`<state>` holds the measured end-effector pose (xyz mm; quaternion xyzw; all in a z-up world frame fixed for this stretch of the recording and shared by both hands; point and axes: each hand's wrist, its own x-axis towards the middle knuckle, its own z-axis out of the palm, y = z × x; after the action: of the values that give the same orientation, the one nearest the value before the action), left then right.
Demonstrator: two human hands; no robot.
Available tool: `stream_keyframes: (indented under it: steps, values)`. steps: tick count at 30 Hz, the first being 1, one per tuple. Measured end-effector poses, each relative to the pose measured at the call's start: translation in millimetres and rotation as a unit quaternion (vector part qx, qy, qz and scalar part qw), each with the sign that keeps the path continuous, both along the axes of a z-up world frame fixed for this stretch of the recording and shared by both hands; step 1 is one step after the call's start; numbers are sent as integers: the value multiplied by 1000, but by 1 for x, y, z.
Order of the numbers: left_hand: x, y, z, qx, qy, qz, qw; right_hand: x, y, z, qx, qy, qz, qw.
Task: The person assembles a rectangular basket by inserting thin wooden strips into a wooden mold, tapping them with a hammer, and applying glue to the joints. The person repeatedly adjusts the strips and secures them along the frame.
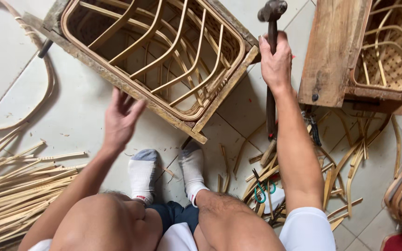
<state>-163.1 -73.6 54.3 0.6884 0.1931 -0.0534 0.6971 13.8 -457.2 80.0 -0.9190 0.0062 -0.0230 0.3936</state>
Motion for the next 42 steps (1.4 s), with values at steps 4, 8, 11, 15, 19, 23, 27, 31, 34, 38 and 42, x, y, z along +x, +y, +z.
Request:
stream_keyframes:
  steps: [4, 8, 11, 15, 19, 23, 27, 31, 34, 38, 42]
  values:
    - [20, -7, 10, -27, -33, 54, 998, -6, 4, -5, -59, 49, -30, 997]
    - [63, 59, 10, -116, -16, -16, 993, -89, 14, 4, -11, 106, -40, 994]
    - [84, 86, 12, -109, 36, -53, 992, -138, 27, 17, 170, 131, -18, 977]
    - [52, 76, 20, -63, 61, -88, 992, -166, 25, 43, 56, 123, -27, 990]
    - [2, 42, 35, -110, 56, -24, 992, -155, 30, 56, 50, 180, -2, 982]
    - [-8, 28, 34, -119, 62, 42, 990, -144, 40, 62, 22, 131, 39, 990]
    - [-8, 29, 27, -122, 22, 31, 992, -135, 41, 67, 59, 194, 17, 979]
    - [-24, 27, 12, -153, 37, 44, 987, -136, 47, 68, 79, 203, 9, 976]
    - [-45, 22, 9, -173, 58, 43, 982, -149, 52, 72, 93, 213, 7, 973]
    - [-64, 18, 6, -89, -65, -38, 993, -179, 55, 78, 83, 218, 49, 971]
    - [-67, 11, 10, 103, 17, -105, 989, -207, 62, 81, 72, 210, 120, 968]
